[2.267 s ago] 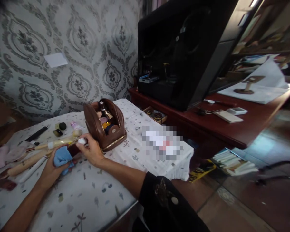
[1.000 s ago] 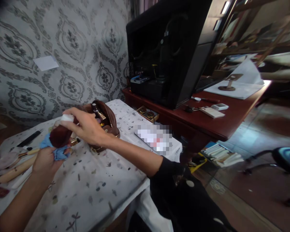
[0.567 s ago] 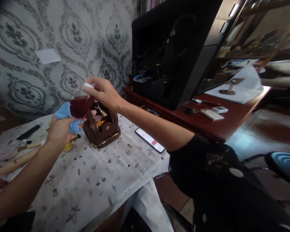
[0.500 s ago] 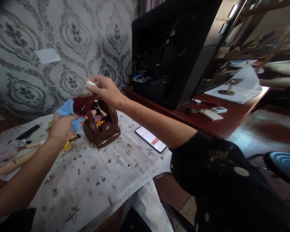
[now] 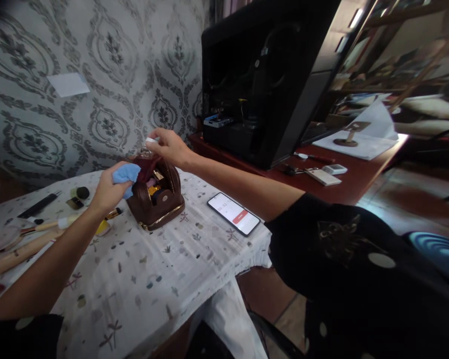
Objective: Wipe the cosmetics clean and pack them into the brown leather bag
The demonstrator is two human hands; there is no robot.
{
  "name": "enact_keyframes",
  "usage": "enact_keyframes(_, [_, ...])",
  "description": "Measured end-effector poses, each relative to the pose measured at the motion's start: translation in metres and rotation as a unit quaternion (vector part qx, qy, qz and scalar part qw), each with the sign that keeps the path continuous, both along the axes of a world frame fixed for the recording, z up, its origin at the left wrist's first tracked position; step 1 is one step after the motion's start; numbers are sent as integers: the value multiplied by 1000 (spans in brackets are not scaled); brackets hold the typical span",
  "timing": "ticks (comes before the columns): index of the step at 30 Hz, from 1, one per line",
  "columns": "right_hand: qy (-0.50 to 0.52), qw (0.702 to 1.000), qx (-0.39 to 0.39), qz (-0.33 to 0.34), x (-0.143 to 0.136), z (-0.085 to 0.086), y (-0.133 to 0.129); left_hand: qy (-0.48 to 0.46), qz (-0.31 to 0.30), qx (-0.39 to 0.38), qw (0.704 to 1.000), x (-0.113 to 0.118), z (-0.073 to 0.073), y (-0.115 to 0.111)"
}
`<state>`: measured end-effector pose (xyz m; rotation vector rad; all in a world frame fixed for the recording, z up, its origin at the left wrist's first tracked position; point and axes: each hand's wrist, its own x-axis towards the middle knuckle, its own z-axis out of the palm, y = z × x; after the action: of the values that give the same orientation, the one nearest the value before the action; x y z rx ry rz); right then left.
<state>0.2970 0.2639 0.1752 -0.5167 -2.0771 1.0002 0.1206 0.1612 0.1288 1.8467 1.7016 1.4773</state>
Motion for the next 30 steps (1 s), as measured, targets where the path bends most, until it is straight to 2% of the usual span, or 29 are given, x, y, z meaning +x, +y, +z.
enact_keyframes(8, [-17, 999, -3, -49, -4, -7, 9, 165, -8, -41, 985, -2, 2, -3])
enact_keyframes(12, [-28, 998, -9, -55, -4, -10, 14, 227, 47, -74, 970, 4, 5, -10])
enact_keyframes(16, [-46, 993, 64, -82, -3, -14, 21, 256, 102, -85, 957, 6, 4, -17])
enact_keyframes(18, [-62, 988, 103, -95, -1, -16, 25, 271, 82, -85, 955, 3, 3, -19])
enact_keyframes(23, [-107, 972, 175, -115, 1, -17, 20, 306, -35, -54, 950, -4, 3, -19])
enact_keyframes(27, [-144, 954, 250, -85, -6, -13, 7, 308, -51, -56, 948, -5, 4, -19])
enact_keyframes(30, [-180, 942, 275, -68, -16, -12, 3, 300, -57, -57, 951, -6, 3, -20])
